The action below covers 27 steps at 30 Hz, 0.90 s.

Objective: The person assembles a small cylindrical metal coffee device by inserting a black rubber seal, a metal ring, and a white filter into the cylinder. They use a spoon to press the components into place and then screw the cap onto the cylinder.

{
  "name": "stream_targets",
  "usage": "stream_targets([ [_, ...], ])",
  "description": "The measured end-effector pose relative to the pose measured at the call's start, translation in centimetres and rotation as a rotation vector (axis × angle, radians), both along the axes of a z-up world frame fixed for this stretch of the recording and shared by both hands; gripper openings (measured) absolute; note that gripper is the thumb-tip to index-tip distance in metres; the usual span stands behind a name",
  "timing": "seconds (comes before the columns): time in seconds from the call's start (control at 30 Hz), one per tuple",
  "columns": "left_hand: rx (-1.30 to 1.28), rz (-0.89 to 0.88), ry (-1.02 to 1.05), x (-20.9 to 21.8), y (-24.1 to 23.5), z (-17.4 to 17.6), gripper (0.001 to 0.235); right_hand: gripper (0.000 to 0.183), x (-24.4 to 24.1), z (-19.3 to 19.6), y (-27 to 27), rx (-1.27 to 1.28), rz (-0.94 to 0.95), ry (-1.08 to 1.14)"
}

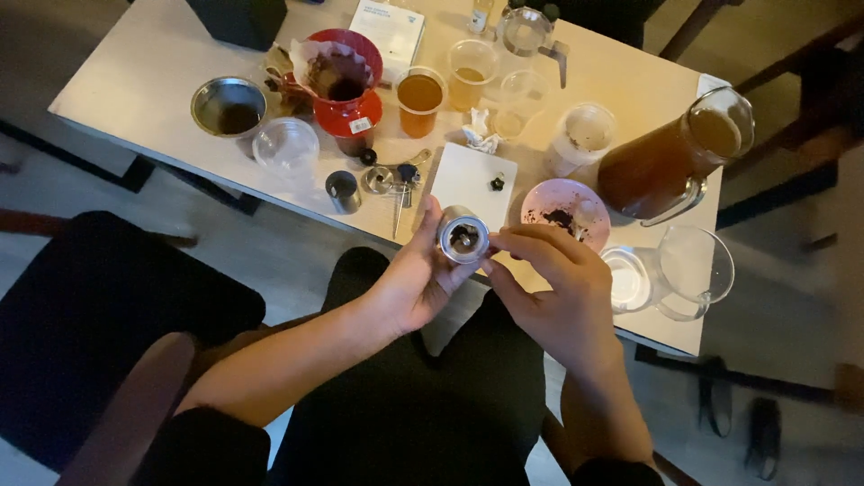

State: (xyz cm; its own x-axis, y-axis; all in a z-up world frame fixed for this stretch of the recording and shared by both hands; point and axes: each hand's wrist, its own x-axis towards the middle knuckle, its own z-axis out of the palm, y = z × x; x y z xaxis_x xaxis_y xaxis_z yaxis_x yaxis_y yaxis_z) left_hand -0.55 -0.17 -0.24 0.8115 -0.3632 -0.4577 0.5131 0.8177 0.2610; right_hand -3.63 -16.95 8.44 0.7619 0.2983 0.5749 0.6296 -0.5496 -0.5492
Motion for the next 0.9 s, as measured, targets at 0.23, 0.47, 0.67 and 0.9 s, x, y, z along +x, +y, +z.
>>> stream_targets([
  [0.23, 0.095, -0.075, -0.203, -0.1, -0.3, -1.8, 0.062, 0.024, -0.3, 0.0, -0.1, -0.029, 0.032, -0.069],
  [0.47, 0.148, -0.073, -0.364, -0.5, -0.1, -0.4, 0.064, 0.023, -0.8, 0.4, -0.5, -0.022, 0.056, -0.097],
  [0.67, 0.154, -0.097, -0.373, -0.5, 0.2, -0.8, 0.066, 0.024, -1.1, 1.1, -0.1, -0.034, 0.052, -0.120],
  [0.9, 0.134, -0.126, -0.386, -1.0, 0.3, -0.2, 0.065, 0.025, -1.3, 0.7, -0.4, -0.059, 0.070, -0.123],
])
